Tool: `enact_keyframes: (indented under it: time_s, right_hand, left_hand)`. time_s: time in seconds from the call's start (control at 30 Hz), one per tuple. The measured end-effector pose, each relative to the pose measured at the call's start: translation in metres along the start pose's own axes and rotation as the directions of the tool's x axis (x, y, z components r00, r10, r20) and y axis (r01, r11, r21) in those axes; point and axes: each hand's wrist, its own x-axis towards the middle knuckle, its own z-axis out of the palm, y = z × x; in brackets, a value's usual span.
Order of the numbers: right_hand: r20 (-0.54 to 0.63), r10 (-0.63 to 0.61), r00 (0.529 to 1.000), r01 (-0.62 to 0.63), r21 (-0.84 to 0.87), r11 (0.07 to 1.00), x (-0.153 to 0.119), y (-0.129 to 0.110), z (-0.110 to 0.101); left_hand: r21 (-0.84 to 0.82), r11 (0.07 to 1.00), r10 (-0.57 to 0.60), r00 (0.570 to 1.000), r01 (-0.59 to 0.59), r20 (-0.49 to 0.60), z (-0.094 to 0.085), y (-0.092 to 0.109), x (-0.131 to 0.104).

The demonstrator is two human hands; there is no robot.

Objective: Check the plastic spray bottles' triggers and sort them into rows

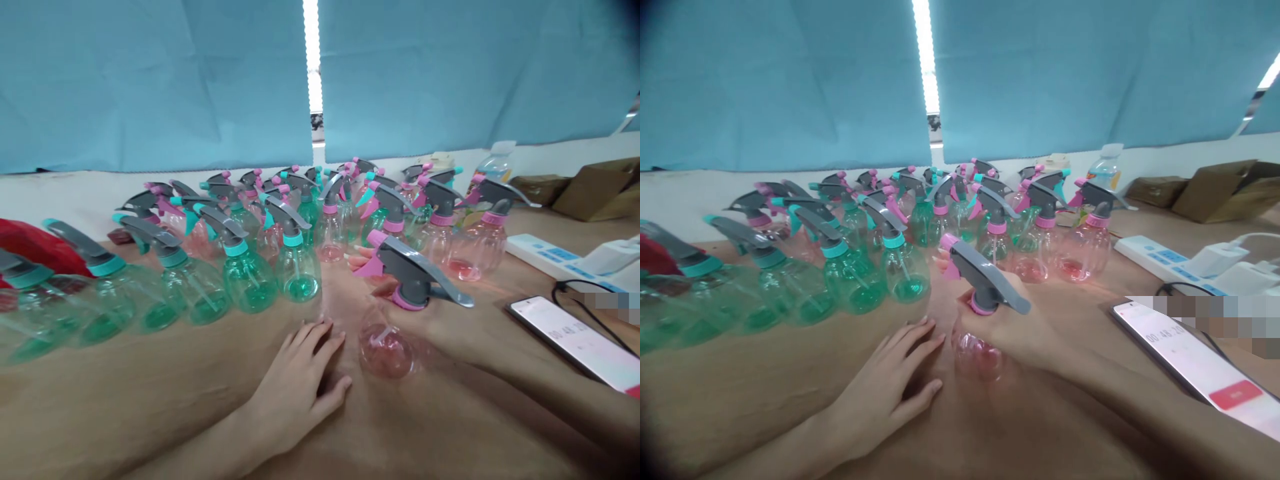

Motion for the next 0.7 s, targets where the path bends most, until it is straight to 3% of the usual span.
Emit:
enact_keyframes:
  time_s: [0.23, 0.37, 0.7]
  right_hand:
    - [-0.021, -0.048, 0.999, 0.050, 0.122, 0.991, 0.000, 0.012, 0.004]
    - [-0.058, -0.051, 0.997, 0.056, 0.098, 0.994, -0.001, 0.018, 0.005]
    - [-0.028, -0.028, 0.999, 0.030, 0.062, 0.998, 0.000, 0.011, 0.004]
  left_hand:
    - [0.002, 1.000, 0.013, 1.000, -0.013, -0.016, 0.002, -0.001, -0.001]
    - [-0.006, 1.000, 0.014, 1.000, -0.014, -0.026, 0.001, -0.001, -0.001]
    - [-0.001, 1.000, 0.010, 1.000, -0.010, -0.004, 0.000, -0.001, -0.001]
